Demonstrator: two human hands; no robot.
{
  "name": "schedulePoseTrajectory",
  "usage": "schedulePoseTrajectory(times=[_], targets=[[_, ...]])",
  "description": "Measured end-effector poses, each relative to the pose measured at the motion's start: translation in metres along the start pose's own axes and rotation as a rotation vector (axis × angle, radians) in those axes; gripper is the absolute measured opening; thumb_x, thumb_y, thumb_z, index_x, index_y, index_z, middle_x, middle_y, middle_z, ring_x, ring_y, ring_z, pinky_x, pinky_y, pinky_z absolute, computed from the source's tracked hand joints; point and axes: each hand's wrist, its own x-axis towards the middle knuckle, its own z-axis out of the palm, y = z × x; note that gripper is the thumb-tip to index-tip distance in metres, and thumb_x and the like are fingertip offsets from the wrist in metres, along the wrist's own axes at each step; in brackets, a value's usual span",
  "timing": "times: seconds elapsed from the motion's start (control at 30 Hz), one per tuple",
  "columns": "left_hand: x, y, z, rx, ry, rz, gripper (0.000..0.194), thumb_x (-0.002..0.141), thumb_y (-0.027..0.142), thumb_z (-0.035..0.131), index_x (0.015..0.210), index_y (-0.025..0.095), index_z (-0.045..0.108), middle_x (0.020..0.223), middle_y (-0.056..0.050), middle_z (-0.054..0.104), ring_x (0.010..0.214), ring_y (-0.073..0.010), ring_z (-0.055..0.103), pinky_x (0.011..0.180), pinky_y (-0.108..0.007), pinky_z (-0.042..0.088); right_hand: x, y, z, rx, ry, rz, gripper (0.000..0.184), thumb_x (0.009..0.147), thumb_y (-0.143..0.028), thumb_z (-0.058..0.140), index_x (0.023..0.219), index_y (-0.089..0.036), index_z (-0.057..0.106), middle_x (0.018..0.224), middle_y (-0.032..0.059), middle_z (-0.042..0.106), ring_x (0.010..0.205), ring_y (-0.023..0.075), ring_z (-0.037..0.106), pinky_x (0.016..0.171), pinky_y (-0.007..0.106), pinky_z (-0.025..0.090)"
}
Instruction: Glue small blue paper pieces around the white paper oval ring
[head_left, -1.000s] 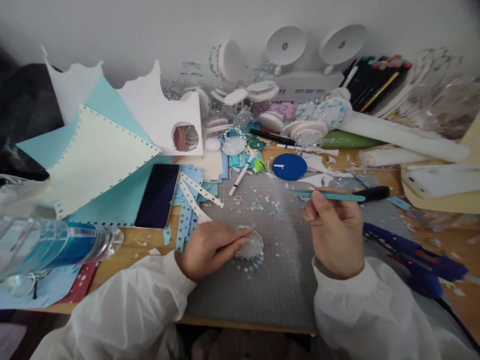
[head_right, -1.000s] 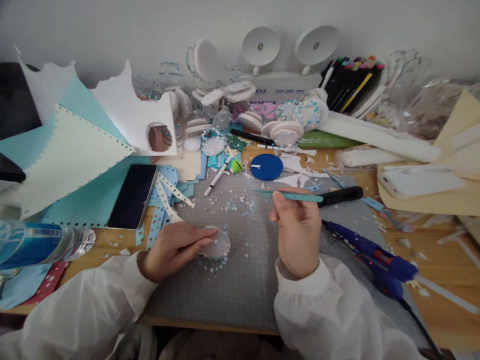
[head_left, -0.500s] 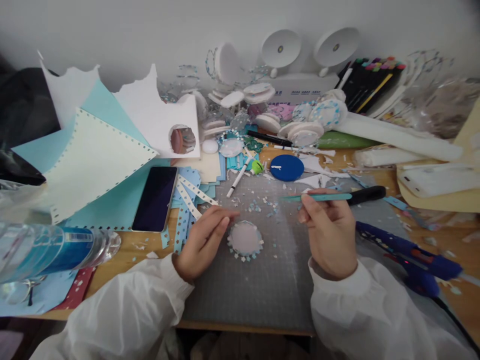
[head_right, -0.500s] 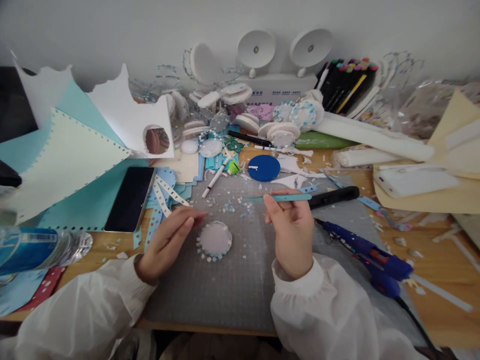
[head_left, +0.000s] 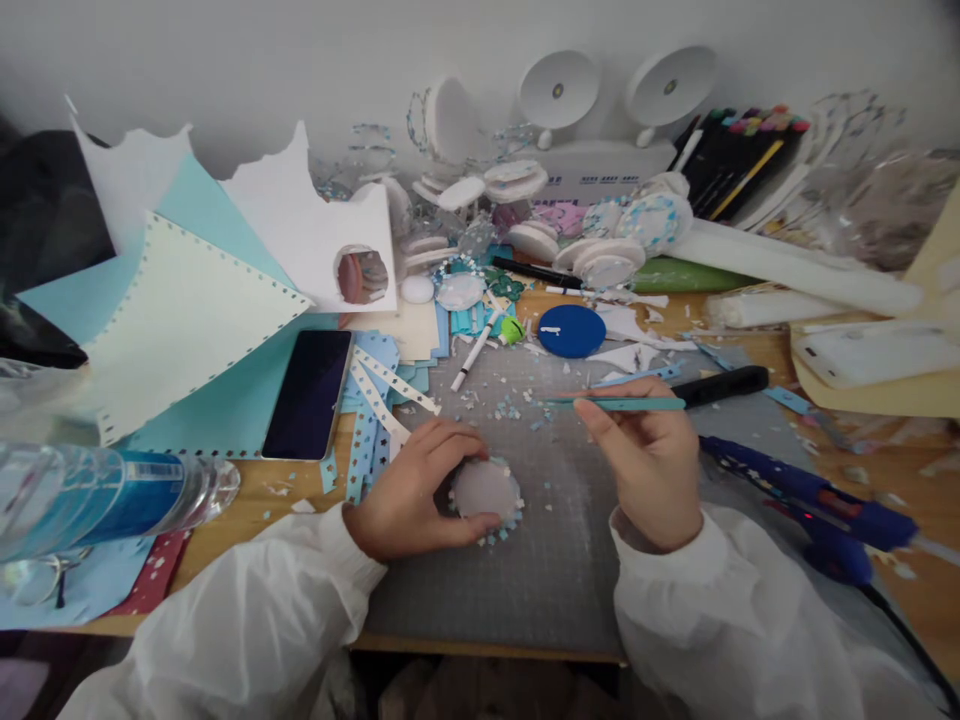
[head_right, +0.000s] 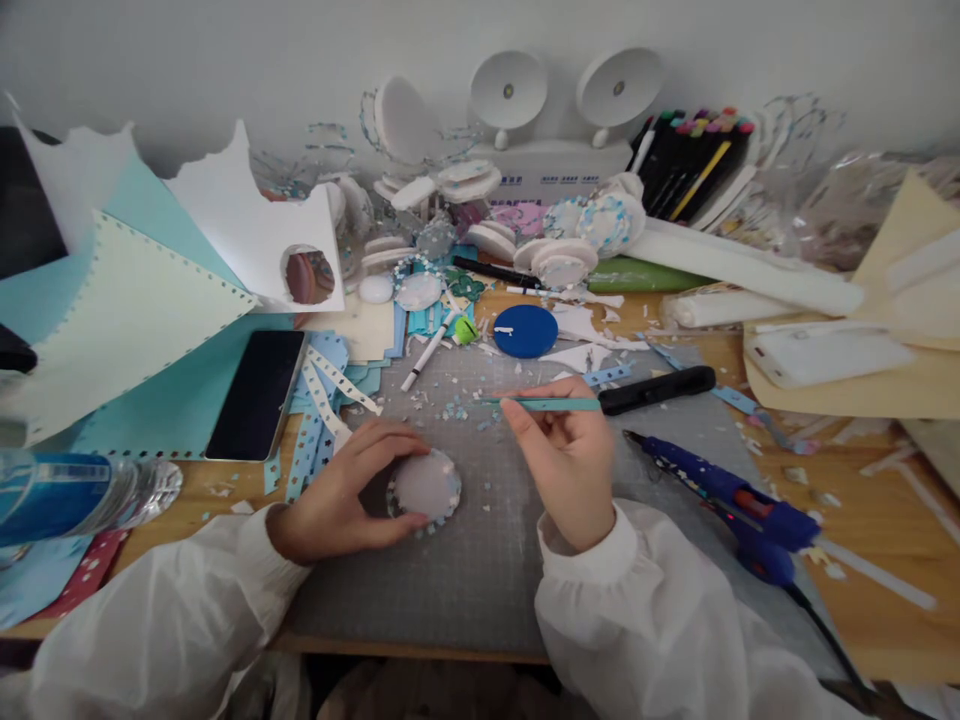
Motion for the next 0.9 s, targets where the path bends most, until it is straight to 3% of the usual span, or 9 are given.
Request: schedulePoseTrajectory(times=[0.13, 0.27, 0.47, 0.57, 0.67, 0.77, 0.9], targets=[[-0.001, 0.001, -0.001, -0.109, 0.003, 0.029, 0.039, 0.070, 0.034, 0.074, 0.101, 0.019, 0.055, 0.106, -0.010, 0.063, 0.102, -0.0253, 0.058, 0.090, -0.038, 0.047, -0.001, 0.003, 0.000, -0.074, -0.043, -0.004, 0.018, 0.074, -0.030, 0.075, 0.077, -0.022, 0.060, 0.076, 0.0020, 0.065, 0.068, 0.0176, 0.061, 0.059, 0.031, 0.048], [-0.004, 0.001, 0.000, -0.190, -0.041, 0.060, 0.048, 0.067, 0.038, 0.077, 0.106, 0.020, 0.055, 0.107, -0.011, 0.064, 0.102, -0.0259, 0.059, 0.091, -0.038, 0.047, -0.004, 0.006, -0.001, -0.207, -0.183, -0.059, 0.013, 0.078, -0.029, 0.071, 0.076, -0.021, 0.061, 0.075, 0.0024, 0.065, 0.070, 0.0184, 0.061, 0.061, 0.031, 0.047], [-0.007, 0.000, -0.003, -0.366, -0.090, 0.107, 0.060, 0.068, 0.043, 0.076, 0.118, 0.017, 0.053, 0.115, -0.015, 0.061, 0.108, -0.0291, 0.057, 0.095, -0.040, 0.046, -0.007, 0.003, -0.002, -0.286, -0.411, -0.097, 0.009, 0.081, -0.023, 0.066, 0.075, -0.021, 0.061, 0.068, -0.0001, 0.062, 0.054, 0.0133, 0.056, 0.052, 0.027, 0.045], [-0.007, 0.002, -0.005, -0.451, 0.023, 0.076, 0.041, 0.083, 0.040, 0.061, 0.115, 0.016, 0.056, 0.113, -0.015, 0.060, 0.109, -0.0285, 0.055, 0.094, -0.041, 0.045, -0.009, 0.003, -0.004, -0.309, -0.519, -0.091, 0.009, 0.082, -0.021, 0.064, 0.074, -0.021, 0.059, 0.062, -0.0016, 0.059, 0.051, 0.0130, 0.056, 0.049, 0.026, 0.044], [-0.006, 0.002, -0.003, -0.541, 0.236, -0.046, 0.024, 0.092, 0.034, 0.048, 0.103, 0.016, 0.060, 0.101, -0.011, 0.061, 0.094, -0.0221, 0.059, 0.084, -0.035, 0.048, -0.010, 0.003, -0.004, -0.319, -0.553, -0.088, 0.010, 0.083, -0.019, 0.062, 0.074, -0.021, 0.058, 0.058, -0.0027, 0.057, 0.048, 0.0124, 0.055, 0.048, 0.025, 0.043], [-0.005, 0.000, 0.001, -0.605, 0.394, -0.200, 0.020, 0.095, 0.030, 0.046, 0.092, 0.016, 0.060, 0.085, -0.004, 0.058, 0.072, -0.0142, 0.058, 0.069, -0.027, 0.047, -0.010, 0.003, -0.003, -0.268, -0.518, -0.070, 0.009, 0.084, -0.020, 0.062, 0.076, -0.020, 0.058, 0.064, -0.0014, 0.062, 0.047, 0.0114, 0.056, 0.049, 0.025, 0.045], [-0.004, -0.001, 0.004, -0.639, 0.476, -0.281, 0.023, 0.095, 0.028, 0.047, 0.079, 0.016, 0.057, 0.073, 0.000, 0.054, 0.060, -0.0099, 0.052, 0.059, -0.023, 0.044, -0.011, 0.005, -0.002, -0.260, -0.543, -0.086, 0.008, 0.084, -0.018, 0.061, 0.076, -0.020, 0.058, 0.071, 0.0009, 0.065, 0.050, 0.0114, 0.057, 0.051, 0.026, 0.046]])
